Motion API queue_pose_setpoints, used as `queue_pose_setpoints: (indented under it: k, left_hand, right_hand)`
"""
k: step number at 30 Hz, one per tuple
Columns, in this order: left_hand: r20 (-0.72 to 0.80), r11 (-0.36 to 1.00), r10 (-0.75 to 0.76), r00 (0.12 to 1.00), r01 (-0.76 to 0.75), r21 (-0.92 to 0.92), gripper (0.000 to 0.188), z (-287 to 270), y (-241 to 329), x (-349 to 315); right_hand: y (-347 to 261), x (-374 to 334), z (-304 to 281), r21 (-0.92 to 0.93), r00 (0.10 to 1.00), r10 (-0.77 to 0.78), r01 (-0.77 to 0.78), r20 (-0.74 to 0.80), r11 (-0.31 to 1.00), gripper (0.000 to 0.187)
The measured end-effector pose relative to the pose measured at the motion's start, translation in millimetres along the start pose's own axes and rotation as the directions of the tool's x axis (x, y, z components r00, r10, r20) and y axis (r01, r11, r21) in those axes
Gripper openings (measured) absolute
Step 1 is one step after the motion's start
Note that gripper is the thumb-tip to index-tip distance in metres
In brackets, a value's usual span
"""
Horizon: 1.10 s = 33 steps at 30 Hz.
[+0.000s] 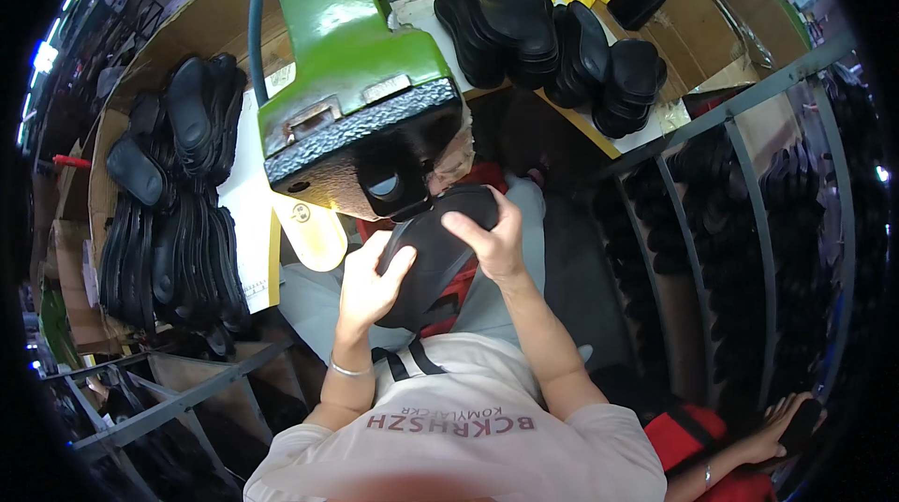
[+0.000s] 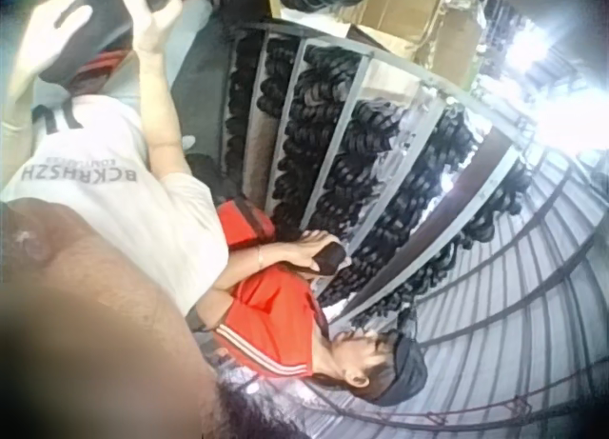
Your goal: The recorder uses a grinding or buffing machine to smooth the edges and surfaces of black shoe soles.
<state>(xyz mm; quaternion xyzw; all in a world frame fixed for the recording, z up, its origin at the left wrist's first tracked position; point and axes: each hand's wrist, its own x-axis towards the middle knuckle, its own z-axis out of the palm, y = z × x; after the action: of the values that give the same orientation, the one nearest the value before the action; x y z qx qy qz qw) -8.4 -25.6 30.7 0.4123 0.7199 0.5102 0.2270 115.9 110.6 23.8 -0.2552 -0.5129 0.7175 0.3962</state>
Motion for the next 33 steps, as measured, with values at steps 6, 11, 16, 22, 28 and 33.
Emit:
queue_pose_setpoints:
  k: [6,11,16,22,28,33]
  left_hand:
    - [-0.024,0.955,0.218,0.976,-0.208,0.214,0.016,-4,5,17]
    - [-0.058,0.992,-0.115,0.992,0.111,-0.064,0.012,-21,-1,-16]
    - [-0.106,0.993,-0.049,0.993,0.037,-0.116,0.015,-9,-4,-13]
    - [-0.088,0.948,0.246,0.965,-0.221,0.229,0.018,11,2,22]
    - [-0.208,0.968,-0.075,0.975,0.021,-0.25,0.007,-11,-4,-19]
    - [-0.093,0.976,-0.029,0.995,0.008,-0.218,0.01,-8,-8,-10]
  right_hand:
    - [-7,3,-1,0.073,0.994,-0.064,0.071,-0.087,0.995,0.026]
    - [8,-3,18,0.016,0.994,-0.008,0.007,0.108,1.0,0.03]
    - [11,-7,18,0.007,0.998,-0.041,0.041,0.046,0.999,0.03]
    - [-3,-6,2,0.122,0.979,-0.121,0.142,-0.166,0.982,0.025]
    - [9,-9,24,0.006,0.992,-0.042,0.042,0.115,0.999,0.023]
    - [17,-17,22,0.017,0.998,-0.054,0.054,0.042,0.998,0.022]
